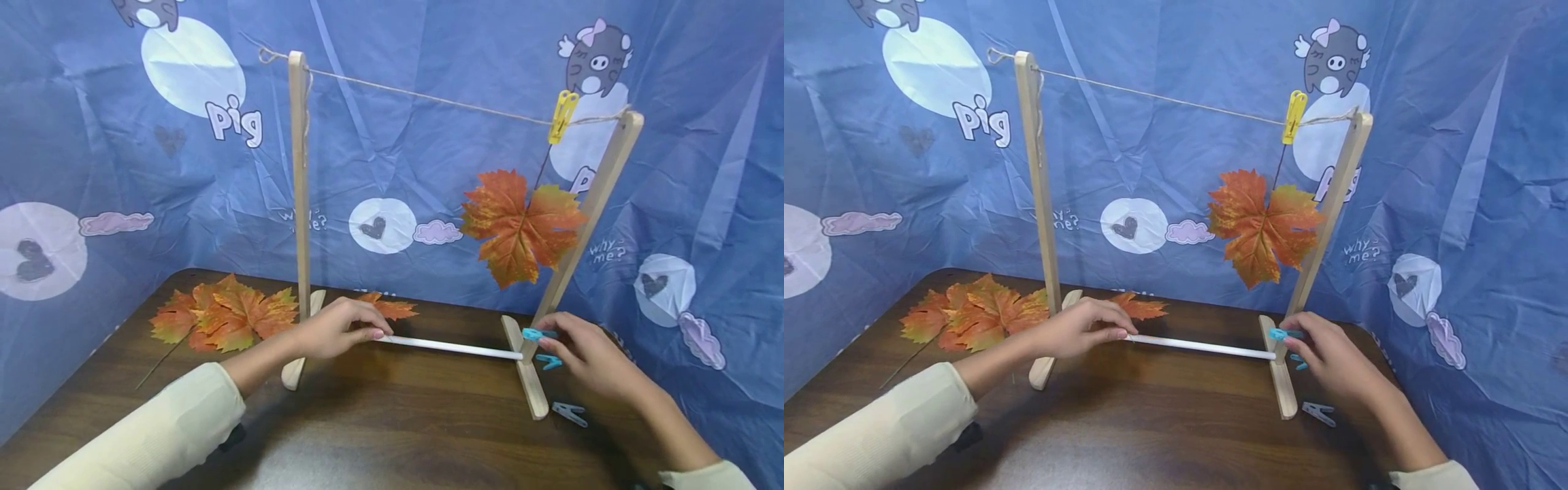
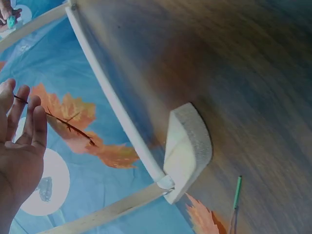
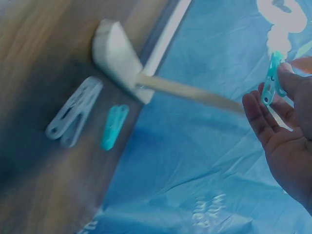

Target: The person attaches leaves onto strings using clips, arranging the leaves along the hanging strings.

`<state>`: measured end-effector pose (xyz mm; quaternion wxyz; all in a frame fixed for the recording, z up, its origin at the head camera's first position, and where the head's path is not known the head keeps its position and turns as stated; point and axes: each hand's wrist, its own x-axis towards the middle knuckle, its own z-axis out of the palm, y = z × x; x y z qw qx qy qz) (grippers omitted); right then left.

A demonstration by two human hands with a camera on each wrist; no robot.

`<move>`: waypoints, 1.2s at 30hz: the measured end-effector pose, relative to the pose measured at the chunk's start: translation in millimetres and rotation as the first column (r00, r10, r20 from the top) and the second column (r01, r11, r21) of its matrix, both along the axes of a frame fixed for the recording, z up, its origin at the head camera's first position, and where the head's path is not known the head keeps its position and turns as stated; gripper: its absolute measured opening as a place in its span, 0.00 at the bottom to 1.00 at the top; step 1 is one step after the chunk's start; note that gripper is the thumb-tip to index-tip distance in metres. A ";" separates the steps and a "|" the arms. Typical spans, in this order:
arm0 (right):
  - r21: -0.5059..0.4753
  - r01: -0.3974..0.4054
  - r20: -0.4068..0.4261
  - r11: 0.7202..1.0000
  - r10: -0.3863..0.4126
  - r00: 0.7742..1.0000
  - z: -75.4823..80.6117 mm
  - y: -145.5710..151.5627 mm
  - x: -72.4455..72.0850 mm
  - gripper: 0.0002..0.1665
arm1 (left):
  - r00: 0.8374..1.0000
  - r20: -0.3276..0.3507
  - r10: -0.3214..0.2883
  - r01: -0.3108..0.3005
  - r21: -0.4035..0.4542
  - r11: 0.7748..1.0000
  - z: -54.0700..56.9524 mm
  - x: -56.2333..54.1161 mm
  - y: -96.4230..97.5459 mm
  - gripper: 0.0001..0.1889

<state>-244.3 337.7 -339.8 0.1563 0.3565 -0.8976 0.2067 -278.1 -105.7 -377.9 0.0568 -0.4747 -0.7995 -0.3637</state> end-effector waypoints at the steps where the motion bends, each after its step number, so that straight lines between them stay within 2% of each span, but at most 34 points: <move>1: -0.006 0.009 0.004 1.000 -0.009 1.000 2.5 -3.3 0.4 0.13 | 1.000 0.001 0.005 -0.005 0.007 1.000 1.5 -0.1 0.4 0.08; 7: -0.063 0.047 0.044 0.997 -0.044 0.998 17.6 -22.3 2.5 0.11 | 1.000 -0.004 0.022 -0.021 0.032 0.999 8.9 -0.9 2.3 0.08; 14: -0.105 0.026 0.040 0.994 -0.022 0.999 27.3 -38.1 1.3 0.12 | 0.994 0.078 0.080 -0.083 0.040 0.996 16.8 -1.3 6.0 0.09; 20: -0.148 0.076 0.084 0.986 -0.064 0.994 38.3 -49.2 7.4 0.14 | 0.986 0.115 0.120 -0.128 0.063 0.990 22.0 -2.4 13.2 0.08; 26: -0.255 0.112 0.123 0.960 -0.083 0.989 49.3 -57.3 11.8 0.17 | 0.989 0.098 0.115 -0.123 0.083 0.989 24.2 -4.9 20.8 0.07; 33: -0.411 0.054 0.148 0.910 0.008 0.989 66.8 -69.7 10.0 0.21 | 0.991 0.081 0.107 -0.117 0.131 0.984 31.7 -9.0 31.0 0.06; 36: -0.419 0.041 0.113 0.907 0.007 0.994 75.7 -72.9 8.6 0.20 | 0.992 0.070 0.109 -0.119 0.169 0.978 34.3 -10.1 34.2 0.05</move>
